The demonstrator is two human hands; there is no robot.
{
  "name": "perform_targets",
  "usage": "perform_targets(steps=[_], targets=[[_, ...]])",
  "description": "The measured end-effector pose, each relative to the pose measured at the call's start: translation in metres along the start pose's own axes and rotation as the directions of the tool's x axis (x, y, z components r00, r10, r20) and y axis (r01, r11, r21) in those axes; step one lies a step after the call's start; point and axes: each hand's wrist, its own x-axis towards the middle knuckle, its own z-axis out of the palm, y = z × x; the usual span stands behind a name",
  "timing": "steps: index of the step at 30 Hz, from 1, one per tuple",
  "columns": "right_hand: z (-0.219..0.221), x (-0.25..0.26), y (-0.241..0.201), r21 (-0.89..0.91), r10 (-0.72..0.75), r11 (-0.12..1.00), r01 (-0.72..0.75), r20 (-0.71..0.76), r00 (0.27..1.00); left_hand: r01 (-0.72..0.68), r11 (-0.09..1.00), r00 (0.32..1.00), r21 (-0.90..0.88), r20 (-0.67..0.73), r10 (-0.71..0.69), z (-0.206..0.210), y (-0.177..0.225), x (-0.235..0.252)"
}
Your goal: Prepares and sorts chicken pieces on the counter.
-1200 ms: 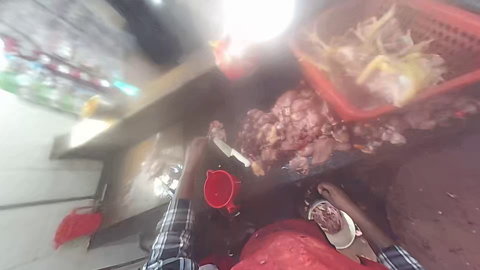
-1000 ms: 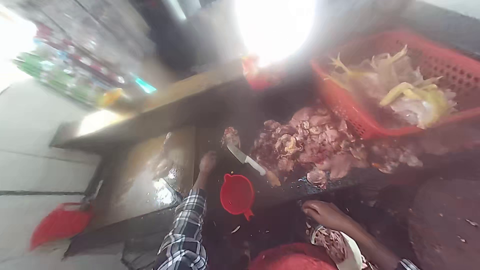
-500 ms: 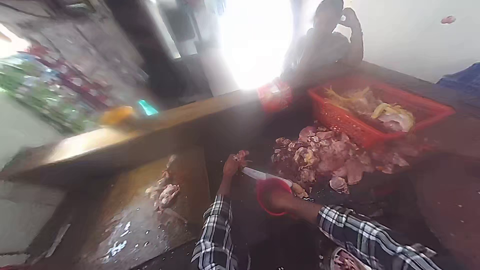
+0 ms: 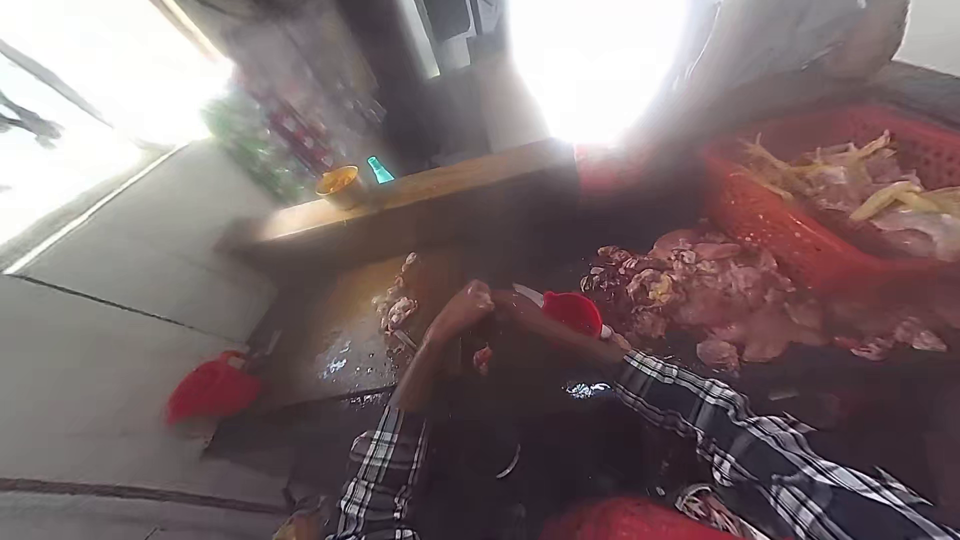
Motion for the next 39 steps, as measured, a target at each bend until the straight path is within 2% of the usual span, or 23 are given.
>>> perform_targets(steps=[3,6,8,10,11,13,16,18,20,22,24,27,31,34,37,39], targets=[[0.017,-0.025,0.001,-0.003,0.040,0.999,-0.040,0.104,0.994,0.054,0.983,0.996,0.173,0.064,-0.066,0.010,-0.016,-0.019],[0.038,-0.054,0.013,-0.021,0.075,0.997,-0.073,0.216,0.974,-0.011,0.969,0.986,0.247,0.164,-0.030,0.047,-0.064,-0.018],[0.056,-0.067,0.027,-0.009,0.106,0.994,-0.106,0.210,0.972,-0.054,0.956,0.985,0.290,0.172,0.004,0.075,-0.086,-0.013],[0.073,-0.075,0.044,0.033,0.151,0.987,-0.160,0.183,0.971,-0.033,0.958,0.990,0.286,0.140,-0.008,0.103,-0.103,-0.011],[0.078,-0.077,0.051,0.072,0.168,0.981,-0.182,0.165,0.972,-0.024,0.973,0.994,0.229,0.114,-0.002,0.116,-0.113,-0.011],[0.078,-0.080,0.061,0.215,0.183,0.954,-0.207,0.127,0.975,-0.010,0.998,1.000,-0.060,0.029,0.011,0.136,-0.131,-0.017],[0.070,-0.089,0.076,0.392,0.182,0.892,-0.225,0.145,0.973,0.028,0.910,0.979,-0.415,-0.173,-0.108,0.143,-0.121,-0.030],[0.069,-0.099,0.080,0.422,0.216,0.861,-0.283,0.200,0.956,0.018,0.840,0.972,-0.542,-0.187,-0.142,0.135,-0.104,-0.039],[0.063,-0.101,0.075,0.385,0.237,0.855,-0.347,0.305,0.922,0.015,0.839,0.978,-0.544,-0.165,-0.124,0.123,-0.092,-0.043],[0.061,-0.100,0.073,0.330,0.188,0.887,-0.324,0.382,0.905,0.008,0.860,0.987,-0.510,-0.132,-0.088,0.114,-0.083,-0.045],[0.061,-0.098,0.069,0.267,0.137,0.928,-0.259,0.404,0.904,0.003,0.876,0.995,-0.483,-0.087,-0.051,0.109,-0.076,-0.048],[0.057,-0.090,0.060,0.108,0.151,0.971,-0.214,0.416,0.897,0.015,0.910,0.999,-0.414,-0.034,-0.032,0.102,-0.076,-0.050],[0.062,-0.085,0.057,-0.026,0.208,0.975,-0.220,0.450,0.868,0.044,0.984,0.995,-0.174,0.100,-0.027,0.105,-0.109,-0.041],[0.079,-0.087,0.062,-0.076,0.218,0.975,-0.208,0.492,0.842,-0.103,0.994,0.972,-0.040,0.207,0.109,0.134,-0.141,-0.028],[0.095,-0.091,0.070,-0.107,0.144,0.989,-0.102,0.540,0.830,-0.112,0.993,0.942,-0.028,0.314,0.115,0.155,-0.158,-0.027],[0.101,-0.096,0.070,-0.176,0.134,0.983,-0.042,0.551,0.824,-0.121,0.984,0.913,-0.129,0.375,0.161,0.163,-0.162,-0.029]])
